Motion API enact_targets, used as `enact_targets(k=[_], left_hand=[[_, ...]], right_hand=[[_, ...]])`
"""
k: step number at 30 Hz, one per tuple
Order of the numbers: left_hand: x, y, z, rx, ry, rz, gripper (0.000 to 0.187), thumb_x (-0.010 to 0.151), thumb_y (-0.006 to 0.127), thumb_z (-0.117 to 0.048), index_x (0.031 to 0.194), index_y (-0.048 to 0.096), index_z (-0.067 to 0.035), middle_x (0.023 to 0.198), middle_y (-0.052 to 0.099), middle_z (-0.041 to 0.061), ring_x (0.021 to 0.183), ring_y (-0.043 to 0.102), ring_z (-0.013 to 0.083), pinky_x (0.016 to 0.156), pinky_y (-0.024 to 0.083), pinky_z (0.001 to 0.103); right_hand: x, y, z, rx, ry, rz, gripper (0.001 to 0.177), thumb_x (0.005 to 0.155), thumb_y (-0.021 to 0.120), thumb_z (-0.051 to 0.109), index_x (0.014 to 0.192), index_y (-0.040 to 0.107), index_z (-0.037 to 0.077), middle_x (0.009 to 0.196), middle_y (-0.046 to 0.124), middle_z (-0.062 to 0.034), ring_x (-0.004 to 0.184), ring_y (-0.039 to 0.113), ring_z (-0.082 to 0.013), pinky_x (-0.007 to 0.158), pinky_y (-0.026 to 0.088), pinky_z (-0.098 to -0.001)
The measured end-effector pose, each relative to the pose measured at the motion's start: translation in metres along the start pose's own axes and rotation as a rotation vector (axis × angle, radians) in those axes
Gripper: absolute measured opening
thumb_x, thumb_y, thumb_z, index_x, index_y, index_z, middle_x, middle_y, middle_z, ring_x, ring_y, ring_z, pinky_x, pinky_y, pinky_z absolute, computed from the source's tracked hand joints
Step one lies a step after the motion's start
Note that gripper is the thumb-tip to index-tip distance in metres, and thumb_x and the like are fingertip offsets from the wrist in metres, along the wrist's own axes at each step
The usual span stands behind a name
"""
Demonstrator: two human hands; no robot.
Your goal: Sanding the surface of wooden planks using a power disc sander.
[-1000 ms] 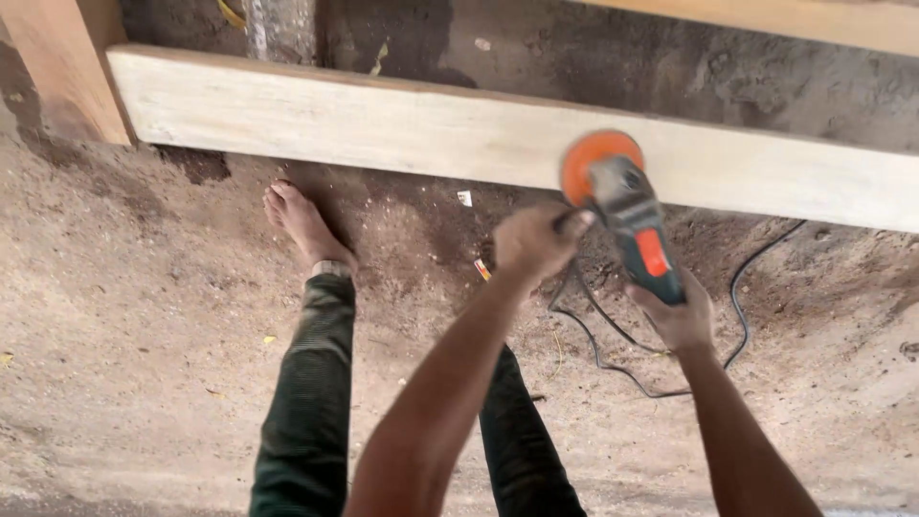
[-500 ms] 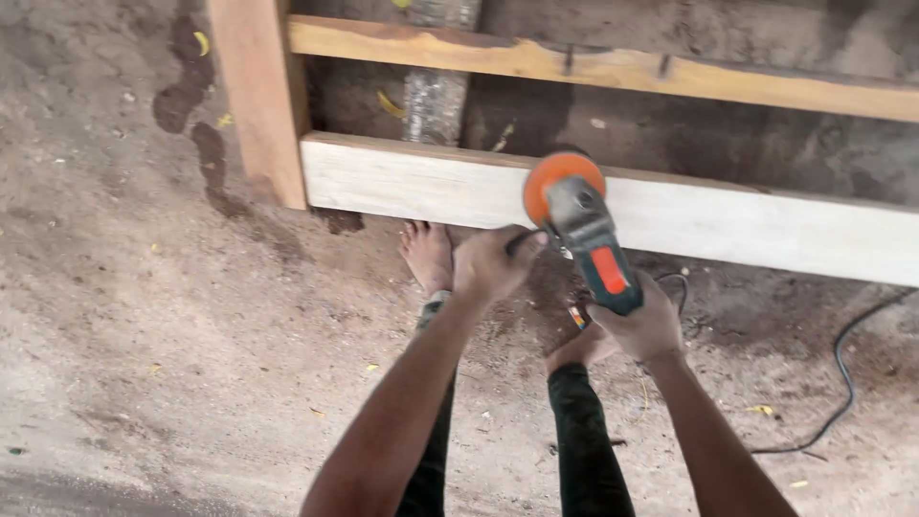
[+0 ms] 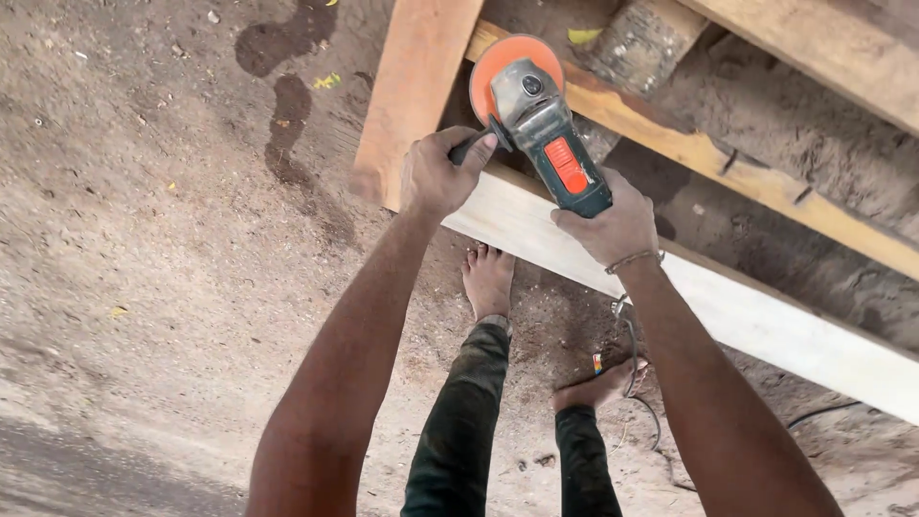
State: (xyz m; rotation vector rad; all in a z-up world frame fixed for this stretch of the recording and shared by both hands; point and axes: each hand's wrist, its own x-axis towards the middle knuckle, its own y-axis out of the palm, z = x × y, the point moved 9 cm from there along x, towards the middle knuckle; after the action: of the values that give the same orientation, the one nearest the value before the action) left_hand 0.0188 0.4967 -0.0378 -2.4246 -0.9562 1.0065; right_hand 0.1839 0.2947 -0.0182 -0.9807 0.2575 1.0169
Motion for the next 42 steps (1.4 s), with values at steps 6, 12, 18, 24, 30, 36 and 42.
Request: enact_targets(k=[6,12,18,24,30,36,42], left_hand=[[0.017,-0.002,0.012,-0.052,-0.050,0.016,0.041,0.092,0.070,-0.051,0.097,0.079,-0.011,0.068,0.071,0.011,0.066,0.072,0.0246,0.064,0.054,0.038],[0.026,0.001,0.012,-0.044,-0.019,-0.039,0.047,0.092,0.069,-0.055,0.100,0.079,-0.010,0.071,0.074,0.006,0.067,0.072,0.0201,0.062,0.054,0.038],[0.004,0.005,0.017,-0.140,-0.162,-0.033,0.049,0.092,0.065,-0.056,0.106,0.078,-0.010,0.072,0.073,0.009,0.069,0.075,0.0223,0.068,0.058,0.040],[-0.011,0.038,-0.013,-0.061,-0.124,-0.021,0.044,0.092,0.064,-0.058,0.102,0.080,-0.018,0.078,0.078,0.003,0.078,0.077,0.0227,0.073,0.057,0.040],[-0.035,0.095,-0.041,-0.022,-0.161,0.031,0.046,0.090,0.064,-0.060,0.103,0.080,-0.018,0.070,0.073,0.006,0.073,0.074,0.0266,0.070,0.056,0.043],[-0.055,0.182,-0.044,0.124,-0.130,0.201,0.045,0.097,0.060,-0.061,0.101,0.076,-0.019,0.069,0.068,0.004,0.068,0.071,0.0235,0.064,0.056,0.040],[-0.059,0.175,-0.072,-0.008,-0.088,0.248,0.035,0.091,0.065,-0.058,0.096,0.078,-0.026,0.069,0.072,-0.002,0.066,0.072,0.0177,0.065,0.056,0.039]], right_hand=[[0.013,-0.003,0.023,-0.056,0.050,-0.002,0.062,0.068,0.088,0.034,0.120,0.069,0.006,0.100,0.076,-0.0112,0.089,0.075,-0.0204,0.085,0.057,-0.0359],[0.025,-0.007,0.016,-0.098,0.054,0.018,0.065,0.067,0.089,0.033,0.122,0.066,0.006,0.101,0.076,-0.0103,0.087,0.074,-0.0177,0.083,0.059,-0.0340],[0.026,-0.011,0.019,-0.100,-0.037,0.061,0.068,0.067,0.089,0.036,0.125,0.067,0.009,0.100,0.077,-0.0117,0.089,0.075,-0.0217,0.085,0.059,-0.0369],[0.009,-0.044,-0.013,-0.131,0.034,0.068,0.073,0.062,0.089,0.039,0.126,0.067,0.011,0.102,0.077,-0.0112,0.091,0.075,-0.0242,0.087,0.057,-0.0376],[-0.022,-0.082,-0.067,-0.151,0.123,0.059,0.072,0.065,0.087,0.039,0.127,0.067,0.011,0.102,0.076,-0.0122,0.093,0.074,-0.0257,0.087,0.057,-0.0387],[-0.058,-0.114,-0.105,-0.153,0.164,-0.006,0.078,0.064,0.087,0.037,0.134,0.065,0.010,0.102,0.076,-0.0114,0.090,0.075,-0.0239,0.085,0.058,-0.0382],[-0.076,-0.095,-0.160,-0.160,0.340,0.015,0.063,0.067,0.086,0.036,0.120,0.073,0.006,0.099,0.078,-0.0110,0.088,0.076,-0.0230,0.086,0.059,-0.0374]])
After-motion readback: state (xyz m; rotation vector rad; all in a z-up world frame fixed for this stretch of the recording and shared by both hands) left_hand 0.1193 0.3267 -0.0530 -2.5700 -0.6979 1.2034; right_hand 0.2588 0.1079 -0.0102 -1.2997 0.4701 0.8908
